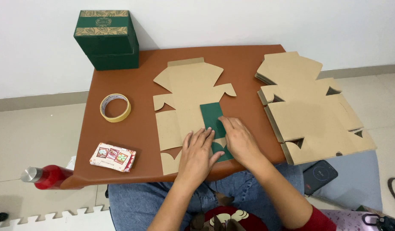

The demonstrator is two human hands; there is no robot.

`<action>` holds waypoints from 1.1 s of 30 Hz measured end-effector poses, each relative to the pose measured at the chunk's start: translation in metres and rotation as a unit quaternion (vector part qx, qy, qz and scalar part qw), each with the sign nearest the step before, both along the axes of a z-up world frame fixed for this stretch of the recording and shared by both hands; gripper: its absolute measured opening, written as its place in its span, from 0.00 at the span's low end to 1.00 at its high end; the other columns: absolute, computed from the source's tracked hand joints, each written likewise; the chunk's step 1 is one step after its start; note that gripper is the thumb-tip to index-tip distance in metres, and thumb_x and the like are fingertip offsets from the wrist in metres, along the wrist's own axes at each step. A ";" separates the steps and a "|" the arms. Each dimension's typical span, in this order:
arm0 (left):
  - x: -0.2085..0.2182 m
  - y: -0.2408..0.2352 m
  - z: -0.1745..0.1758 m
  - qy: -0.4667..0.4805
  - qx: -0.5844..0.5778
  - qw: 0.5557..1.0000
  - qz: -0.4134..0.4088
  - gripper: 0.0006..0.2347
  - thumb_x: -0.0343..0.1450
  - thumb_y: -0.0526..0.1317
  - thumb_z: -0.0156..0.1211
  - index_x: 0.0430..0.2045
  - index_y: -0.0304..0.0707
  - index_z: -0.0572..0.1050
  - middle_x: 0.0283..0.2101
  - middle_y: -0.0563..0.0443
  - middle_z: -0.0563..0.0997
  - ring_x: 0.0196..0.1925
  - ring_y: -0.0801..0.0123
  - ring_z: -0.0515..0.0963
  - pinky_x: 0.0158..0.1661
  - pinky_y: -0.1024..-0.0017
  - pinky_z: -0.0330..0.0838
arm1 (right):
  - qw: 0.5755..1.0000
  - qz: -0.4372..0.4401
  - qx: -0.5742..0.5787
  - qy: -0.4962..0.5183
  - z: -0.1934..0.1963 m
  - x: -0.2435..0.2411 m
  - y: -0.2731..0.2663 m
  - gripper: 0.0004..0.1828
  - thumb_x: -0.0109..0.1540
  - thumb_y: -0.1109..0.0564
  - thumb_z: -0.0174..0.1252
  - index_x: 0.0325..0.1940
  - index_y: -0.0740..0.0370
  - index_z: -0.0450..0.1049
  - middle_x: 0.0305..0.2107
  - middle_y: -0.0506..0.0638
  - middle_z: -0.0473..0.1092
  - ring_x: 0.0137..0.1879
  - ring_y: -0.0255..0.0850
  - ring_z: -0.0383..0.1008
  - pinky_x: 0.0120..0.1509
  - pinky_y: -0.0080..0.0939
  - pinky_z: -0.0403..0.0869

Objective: The person assembles a flat cardboard box by folding its sides and tucking the flaps into place. They then place a small packet inside the box and close the lid. The person repeats this process with a second box.

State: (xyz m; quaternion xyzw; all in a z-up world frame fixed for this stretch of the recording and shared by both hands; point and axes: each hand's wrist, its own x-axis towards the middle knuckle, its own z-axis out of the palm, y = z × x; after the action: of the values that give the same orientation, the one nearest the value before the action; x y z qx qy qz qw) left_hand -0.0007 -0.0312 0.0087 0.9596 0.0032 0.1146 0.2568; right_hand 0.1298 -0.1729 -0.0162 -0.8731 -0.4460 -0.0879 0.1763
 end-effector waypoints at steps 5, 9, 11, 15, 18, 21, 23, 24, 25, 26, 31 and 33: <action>0.000 0.000 0.000 -0.001 0.003 1.000 -0.002 0.27 0.73 0.52 0.58 0.61 0.30 0.68 0.62 0.40 0.71 0.70 0.55 0.63 0.69 0.49 0.41 | 0.999 -0.001 -0.034 -0.016 0.004 0.034 0.024 0.24 0.62 0.70 0.44 0.63 0.66 0.68 0.45 0.61 0.73 0.57 0.53 0.73 0.60 0.47 0.71; -0.001 -0.001 0.003 0.005 0.005 1.000 0.000 0.27 0.73 0.52 0.57 0.61 0.31 0.68 0.62 0.40 0.71 0.70 0.56 0.63 0.69 0.49 0.40 | 0.993 -0.018 -0.080 -0.084 -0.011 0.057 0.039 0.22 0.61 0.64 0.50 0.61 0.59 0.70 0.43 0.54 0.73 0.57 0.47 0.73 0.57 0.44 0.69; 0.000 0.000 0.000 0.002 0.009 1.000 -0.001 0.27 0.73 0.52 0.57 0.61 0.31 0.68 0.63 0.41 0.71 0.70 0.55 0.63 0.69 0.49 0.41 | 0.989 -0.055 -0.065 -0.122 -0.027 0.055 0.041 0.21 0.64 0.59 0.49 0.62 0.56 0.69 0.46 0.54 0.72 0.58 0.47 0.72 0.55 0.44 0.69; -0.001 0.000 0.000 -0.007 0.004 1.000 -0.003 0.26 0.73 0.52 0.57 0.60 0.30 0.69 0.62 0.40 0.71 0.69 0.55 0.64 0.69 0.48 0.42 | 0.989 -0.106 -0.045 -0.095 -0.018 0.044 0.040 0.23 0.69 0.52 0.46 0.68 0.56 0.65 0.57 0.60 0.69 0.66 0.53 0.67 0.63 0.51 0.66; -0.002 0.000 0.004 -0.005 0.004 1.000 -0.005 0.26 0.73 0.52 0.57 0.60 0.29 0.69 0.62 0.39 0.72 0.69 0.54 0.64 0.69 0.48 0.43 | 0.995 -0.084 -0.026 -0.043 -0.013 0.046 0.042 0.24 0.69 0.54 0.45 0.69 0.59 0.64 0.60 0.64 0.68 0.70 0.57 0.65 0.69 0.56 0.64; 0.000 0.000 -0.001 -0.009 0.011 1.000 0.000 0.26 0.73 0.52 0.58 0.60 0.31 0.69 0.62 0.40 0.72 0.69 0.55 0.64 0.69 0.48 0.43 | 0.997 -0.070 -0.009 -0.028 -0.015 0.046 0.041 0.24 0.68 0.56 0.46 0.69 0.58 0.64 0.60 0.66 0.67 0.70 0.57 0.65 0.70 0.56 0.64; 0.000 0.000 0.001 -0.005 0.006 1.000 0.000 0.26 0.73 0.52 0.58 0.60 0.31 0.69 0.62 0.40 0.72 0.69 0.55 0.64 0.69 0.49 0.42 | 0.998 -0.051 -0.006 -0.029 -0.012 0.046 0.042 0.24 0.67 0.58 0.46 0.69 0.58 0.64 0.60 0.65 0.67 0.70 0.56 0.65 0.71 0.55 0.64; 0.000 0.000 0.002 0.001 0.001 1.000 -0.002 0.26 0.73 0.52 0.58 0.60 0.31 0.69 0.62 0.40 0.72 0.69 0.55 0.64 0.69 0.49 0.42 | 0.999 -0.034 -0.004 -0.029 -0.011 0.047 0.042 0.25 0.66 0.61 0.46 0.69 0.58 0.64 0.60 0.63 0.68 0.70 0.55 0.65 0.72 0.54 0.63; 0.000 0.001 0.001 0.001 0.001 1.000 -0.003 0.26 0.73 0.52 0.58 0.60 0.31 0.69 0.62 0.40 0.72 0.69 0.55 0.64 0.69 0.49 0.42 | 0.999 -0.035 -0.004 -0.029 -0.008 0.046 0.044 0.25 0.66 0.61 0.46 0.69 0.58 0.64 0.60 0.63 0.68 0.70 0.55 0.65 0.72 0.54 0.63; 0.000 0.001 0.001 0.002 0.005 1.000 -0.002 0.26 0.73 0.52 0.57 0.60 0.31 0.69 0.62 0.40 0.72 0.69 0.55 0.64 0.69 0.49 0.42 | 0.999 -0.030 -0.005 -0.011 -0.004 0.046 0.045 0.25 0.65 0.62 0.45 0.69 0.60 0.63 0.60 0.64 0.68 0.71 0.55 0.65 0.73 0.55 0.62; 0.000 -0.001 0.005 0.001 0.000 1.000 -0.002 0.26 0.73 0.52 0.57 0.60 0.30 0.69 0.62 0.39 0.72 0.69 0.55 0.64 0.69 0.50 0.42 | 0.999 -0.025 -0.042 -0.003 -0.016 0.078 0.060 0.27 0.63 0.66 0.42 0.68 0.64 0.63 0.59 0.65 0.69 0.71 0.53 0.65 0.75 0.55 0.59; -0.001 0.000 0.006 0.003 0.001 1.000 -0.001 0.26 0.73 0.52 0.57 0.60 0.31 0.69 0.62 0.40 0.72 0.69 0.56 0.64 0.70 0.50 0.42 | 0.998 -0.018 -0.049 -0.032 -0.019 0.095 0.072 0.23 0.65 0.66 0.40 0.62 0.61 0.70 0.53 0.60 0.74 0.67 0.48 0.70 0.75 0.52 0.59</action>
State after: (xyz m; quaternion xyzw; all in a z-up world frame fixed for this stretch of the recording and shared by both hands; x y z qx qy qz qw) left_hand -0.0013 -0.0313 0.0150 0.9601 0.0027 0.1117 0.2563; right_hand 0.2246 -0.1006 -0.0347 -0.8855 -0.4393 -0.0966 0.1170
